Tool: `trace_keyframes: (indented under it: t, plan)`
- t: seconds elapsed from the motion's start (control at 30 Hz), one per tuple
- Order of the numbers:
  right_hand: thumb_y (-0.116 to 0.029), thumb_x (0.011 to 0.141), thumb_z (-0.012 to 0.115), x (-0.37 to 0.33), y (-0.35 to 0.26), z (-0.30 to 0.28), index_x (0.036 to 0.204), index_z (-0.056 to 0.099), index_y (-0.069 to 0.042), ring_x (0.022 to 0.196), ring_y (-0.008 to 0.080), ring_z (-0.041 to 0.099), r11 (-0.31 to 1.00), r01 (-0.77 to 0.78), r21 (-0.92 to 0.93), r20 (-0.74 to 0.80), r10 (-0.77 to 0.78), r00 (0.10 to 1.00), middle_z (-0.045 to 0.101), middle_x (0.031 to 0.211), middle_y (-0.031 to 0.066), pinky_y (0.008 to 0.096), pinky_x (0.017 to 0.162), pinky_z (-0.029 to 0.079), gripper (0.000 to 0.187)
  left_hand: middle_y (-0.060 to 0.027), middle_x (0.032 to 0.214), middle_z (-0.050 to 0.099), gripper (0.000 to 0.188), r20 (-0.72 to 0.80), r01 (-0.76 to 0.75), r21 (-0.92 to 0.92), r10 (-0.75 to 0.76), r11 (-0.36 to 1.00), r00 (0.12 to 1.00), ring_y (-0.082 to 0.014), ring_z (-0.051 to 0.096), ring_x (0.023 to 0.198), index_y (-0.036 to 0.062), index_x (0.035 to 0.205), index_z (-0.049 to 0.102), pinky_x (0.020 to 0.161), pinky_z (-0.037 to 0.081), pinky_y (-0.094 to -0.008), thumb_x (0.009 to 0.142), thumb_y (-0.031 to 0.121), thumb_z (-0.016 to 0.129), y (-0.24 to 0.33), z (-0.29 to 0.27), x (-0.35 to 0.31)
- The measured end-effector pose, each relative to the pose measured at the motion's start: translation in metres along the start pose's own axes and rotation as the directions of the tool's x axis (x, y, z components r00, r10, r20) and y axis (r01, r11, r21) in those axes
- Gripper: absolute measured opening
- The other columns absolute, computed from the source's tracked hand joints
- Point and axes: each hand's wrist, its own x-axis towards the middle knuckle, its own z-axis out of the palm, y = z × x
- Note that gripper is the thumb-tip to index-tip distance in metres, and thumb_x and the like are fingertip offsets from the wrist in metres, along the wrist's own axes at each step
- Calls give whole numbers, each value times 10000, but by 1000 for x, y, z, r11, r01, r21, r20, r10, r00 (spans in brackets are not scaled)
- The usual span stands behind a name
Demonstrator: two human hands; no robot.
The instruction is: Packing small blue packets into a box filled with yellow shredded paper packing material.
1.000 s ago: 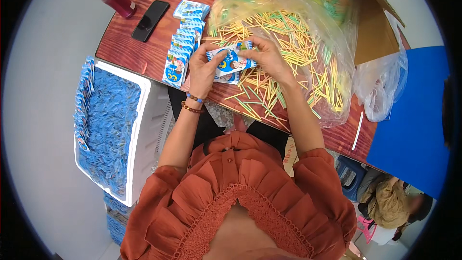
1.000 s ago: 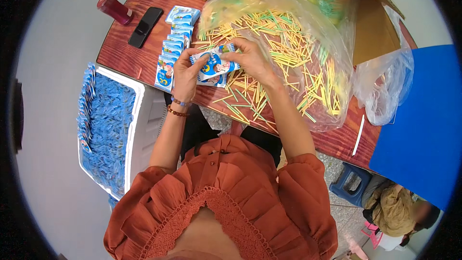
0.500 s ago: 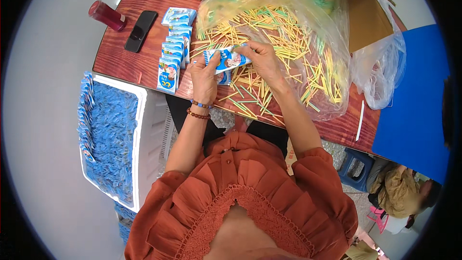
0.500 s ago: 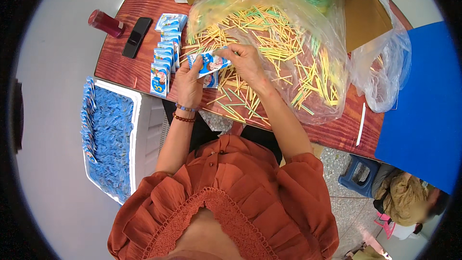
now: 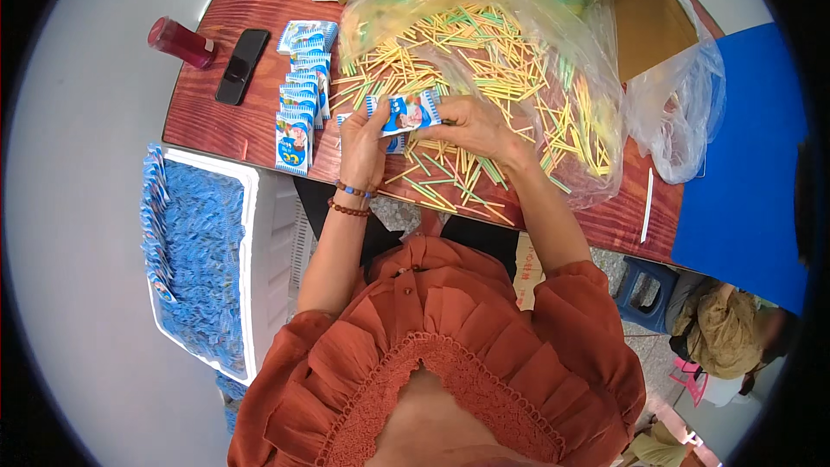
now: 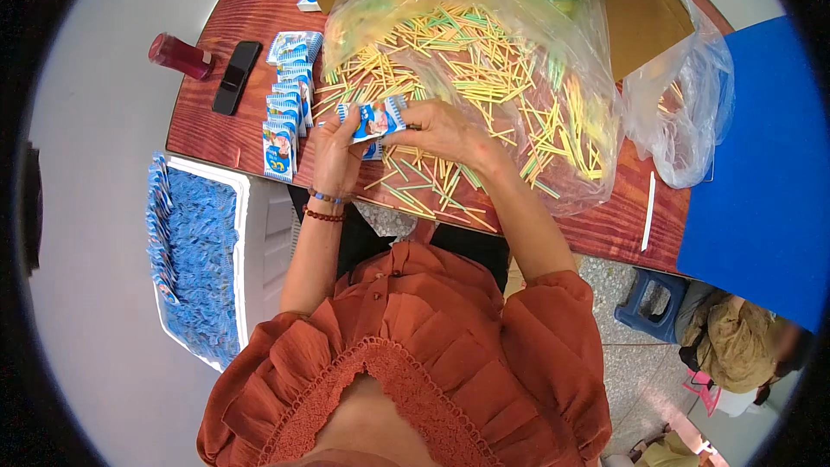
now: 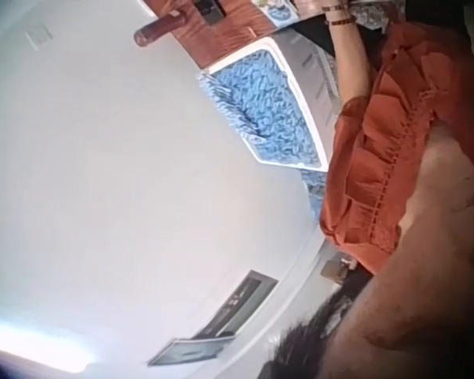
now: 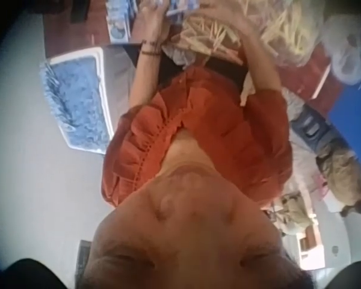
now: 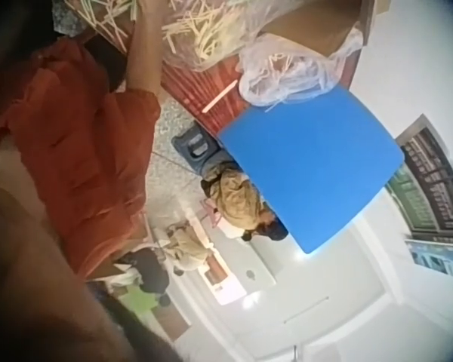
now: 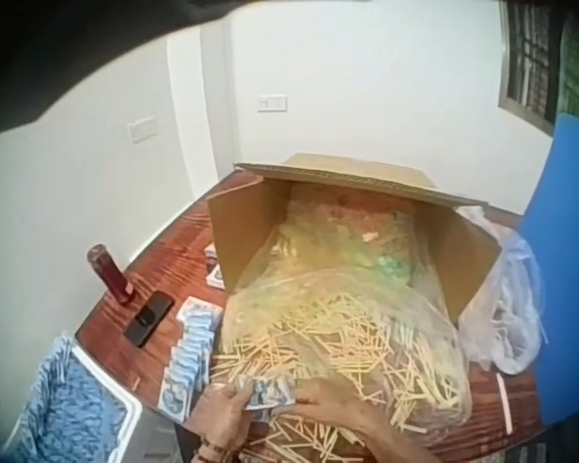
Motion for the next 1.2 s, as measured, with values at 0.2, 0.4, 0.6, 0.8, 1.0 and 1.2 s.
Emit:
trace_keyframes:
  t: [0.2,0.4,0.6,0.8,1.0,1.2]
  plan:
    - [-153,868,655,-4,17,-17,1035,681,-6,797,135,606,948,-122,295,46,113,993,654,833,72,275,702,475,225,-7,893,674,158,-26,-80,92,82,993,996,-76,631,773,37,970,661,658,516,-240,951,176,587,-11,-10,-2]
    - [-246,783,709,-8,54,-73,1191,573,-8,1010,273,571,756,-321,-570,-346,133,929,585,1086,165,362,896,451,492,-5,911,673,170,-55,-78,70,82,995,995,-67,629,772,42,997,655,661,515,-231,948,193,595,-13,-13,0]
    - [-303,747,704,-15,62,-74,1225,521,-11,1139,326,484,599,-314,-736,-268,169,949,546,1136,182,404,970,386,590,-4,920,673,170,-70,-62,52,65,997,995,-65,627,777,35,1005,655,677,514,-231,943,184,603,-13,-16,-1]
    - [-275,823,620,-12,57,-68,1088,557,-33,1072,309,503,469,-248,-847,-188,172,967,564,1057,134,424,888,375,364,-3,923,672,163,-58,-74,37,76,997,995,-62,625,781,30,1010,655,680,515,-227,944,169,600,-15,-14,0]
    - [-256,896,522,-10,66,-71,1051,555,-23,1044,321,522,531,-315,-786,-262,175,949,591,1059,169,435,901,358,282,-1,923,668,154,-51,-63,30,64,998,997,-58,620,786,30,1018,652,681,515,-225,946,152,593,-13,-15,-1]
    - [-223,928,484,-8,64,-88,1038,522,24,918,367,574,787,-440,-432,-327,318,890,614,1002,233,445,770,412,273,-12,925,669,146,-33,-80,8,80,997,996,-61,620,790,22,998,648,696,519,-231,946,148,594,-15,-12,0]
